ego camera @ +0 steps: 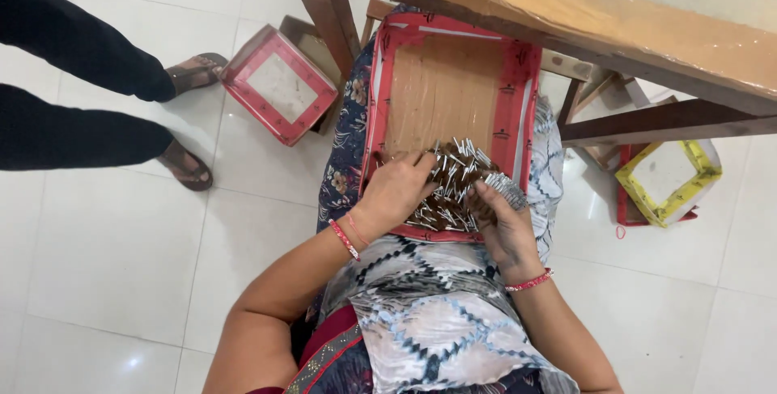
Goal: Sorting and organizing small metal pins from a tray into a circular bundle or holder by hand.
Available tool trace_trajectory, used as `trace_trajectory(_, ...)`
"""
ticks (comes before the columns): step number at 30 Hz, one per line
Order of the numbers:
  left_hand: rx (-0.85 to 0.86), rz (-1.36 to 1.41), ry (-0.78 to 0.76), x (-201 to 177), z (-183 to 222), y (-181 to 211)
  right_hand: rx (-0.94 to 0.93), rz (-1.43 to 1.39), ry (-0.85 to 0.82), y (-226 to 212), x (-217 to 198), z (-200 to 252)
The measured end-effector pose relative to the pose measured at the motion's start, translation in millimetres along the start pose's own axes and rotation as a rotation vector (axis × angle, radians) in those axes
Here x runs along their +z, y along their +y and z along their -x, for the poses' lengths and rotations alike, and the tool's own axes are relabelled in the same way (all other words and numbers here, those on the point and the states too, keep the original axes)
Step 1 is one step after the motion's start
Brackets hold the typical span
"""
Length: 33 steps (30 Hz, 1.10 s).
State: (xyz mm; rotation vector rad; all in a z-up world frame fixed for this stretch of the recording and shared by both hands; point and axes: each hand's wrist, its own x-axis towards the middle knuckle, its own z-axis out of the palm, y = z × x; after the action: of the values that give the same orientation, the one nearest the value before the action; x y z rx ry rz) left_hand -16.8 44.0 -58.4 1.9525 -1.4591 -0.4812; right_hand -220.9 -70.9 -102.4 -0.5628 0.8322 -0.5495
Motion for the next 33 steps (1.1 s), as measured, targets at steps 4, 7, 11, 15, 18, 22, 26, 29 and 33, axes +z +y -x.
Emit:
trace_trajectory(4, 0.091, -0.100, 0.121, 3.4, 1.5, -13.4, 0.021, 0.022, -0.017, -0.3, 10.4, -1.6)
trace_trajectory(7, 0.093, 0.111, 0.152, -19.7, 3.1, 6.1, 0.074, 0.055, -0.034, -3.0, 34.7, 2.7)
trace_trajectory(11, 0.116, 0.344, 0.050, -21.8, 5.6, 29.7, 0.132, 0.040, -0.104, 12.1, 31.2, -7.9)
trace_trajectory(15, 0.125, 0.368, 0.071, -17.4, -12.2, 10.2, 0.093, -0.025, -0.062, 7.0, 6.2, -17.5)
trace_trajectory(18, 0.004, 0.227, 0.066, -5.8, -31.2, -14.8, 0.010, 0.023, 0.010, -4.2, 13.2, -12.5)
trace_trajectory(22, 0.019, 0.078, 0.022, 19.5, -59.6, -12.8, -0.072, 0.053, 0.027, -12.0, 19.5, -5.8)
trace_trajectory(26, -0.016, -0.049, -0.046, 45.9, -76.1, -18.0, -0.050, 0.019, 0.007, -5.7, 11.5, -9.6)
trace_trajectory(29, -0.086, -0.072, -0.117, 38.0, -73.1, -28.3, -0.023, 0.013, 0.020, -11.9, 13.6, -6.3)
trace_trajectory(33, 0.034, 0.277, 0.037, 4.4, -59.1, -12.1, 0.034, 0.011, 0.023, -8.2, 17.4, -7.2)
